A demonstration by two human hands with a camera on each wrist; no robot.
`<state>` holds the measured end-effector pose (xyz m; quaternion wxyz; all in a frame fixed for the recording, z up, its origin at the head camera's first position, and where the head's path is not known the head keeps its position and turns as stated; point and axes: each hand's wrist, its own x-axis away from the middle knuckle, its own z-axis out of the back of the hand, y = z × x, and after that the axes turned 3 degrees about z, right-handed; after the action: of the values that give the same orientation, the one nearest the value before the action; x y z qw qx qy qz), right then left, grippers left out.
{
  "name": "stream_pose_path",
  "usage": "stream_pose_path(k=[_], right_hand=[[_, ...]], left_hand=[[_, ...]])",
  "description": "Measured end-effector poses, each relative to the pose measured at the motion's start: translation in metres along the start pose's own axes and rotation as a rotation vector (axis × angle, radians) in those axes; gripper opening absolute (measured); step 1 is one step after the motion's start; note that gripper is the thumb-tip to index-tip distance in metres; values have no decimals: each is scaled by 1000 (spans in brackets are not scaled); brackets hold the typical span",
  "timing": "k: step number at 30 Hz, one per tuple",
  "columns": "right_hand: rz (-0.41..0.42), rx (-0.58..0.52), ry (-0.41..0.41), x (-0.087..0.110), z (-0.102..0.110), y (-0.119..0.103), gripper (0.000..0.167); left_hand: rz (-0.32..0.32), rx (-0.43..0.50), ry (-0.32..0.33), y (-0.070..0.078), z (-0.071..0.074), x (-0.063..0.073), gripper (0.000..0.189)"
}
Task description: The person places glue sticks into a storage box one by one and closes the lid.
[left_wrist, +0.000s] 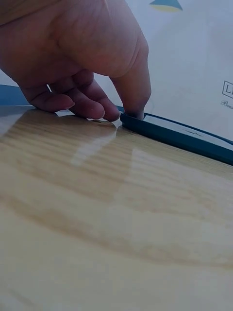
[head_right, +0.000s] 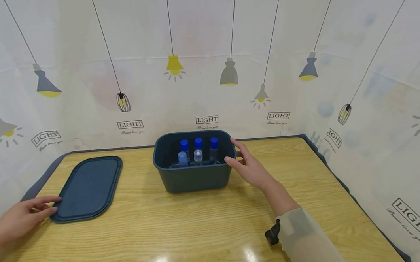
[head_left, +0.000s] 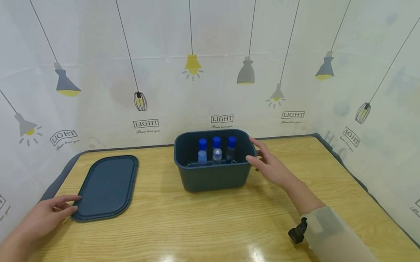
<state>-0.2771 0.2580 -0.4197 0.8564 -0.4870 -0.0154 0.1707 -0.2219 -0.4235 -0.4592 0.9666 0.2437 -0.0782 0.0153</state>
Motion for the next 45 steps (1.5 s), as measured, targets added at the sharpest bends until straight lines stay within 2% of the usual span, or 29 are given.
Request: stream_pose_path(k=[11, 16, 21, 26, 31, 35, 39, 45], right_hand=[[-8, -7, 1, 1, -1, 0, 77], [-10, -18, -1, 0, -2, 1, 77], [-12, -27, -6, 0, -2, 2, 76], [-9, -25, 0, 0, -2, 5, 75], [-11, -23, 6, 0, -3, 5, 74], [-9, -26, 8, 0, -3, 5, 75], [-11, -31, 12, 0, -3, 6, 74], [-6, -32, 17, -1, -3, 7, 74]], left_hand=[[11, -2, 37, 3, -1, 0, 44], [25, 6, 91, 3, -1, 0, 41], [24, -9, 173, 2, 1, 3, 35], [94, 37, 233, 5, 0, 4, 33], [133, 99, 220, 6, -2, 7, 38], [161, 187, 185, 5, -2, 8, 52], [131, 198, 171, 5, -2, 8, 62], [103, 185, 154, 11, 6, 10, 63]])
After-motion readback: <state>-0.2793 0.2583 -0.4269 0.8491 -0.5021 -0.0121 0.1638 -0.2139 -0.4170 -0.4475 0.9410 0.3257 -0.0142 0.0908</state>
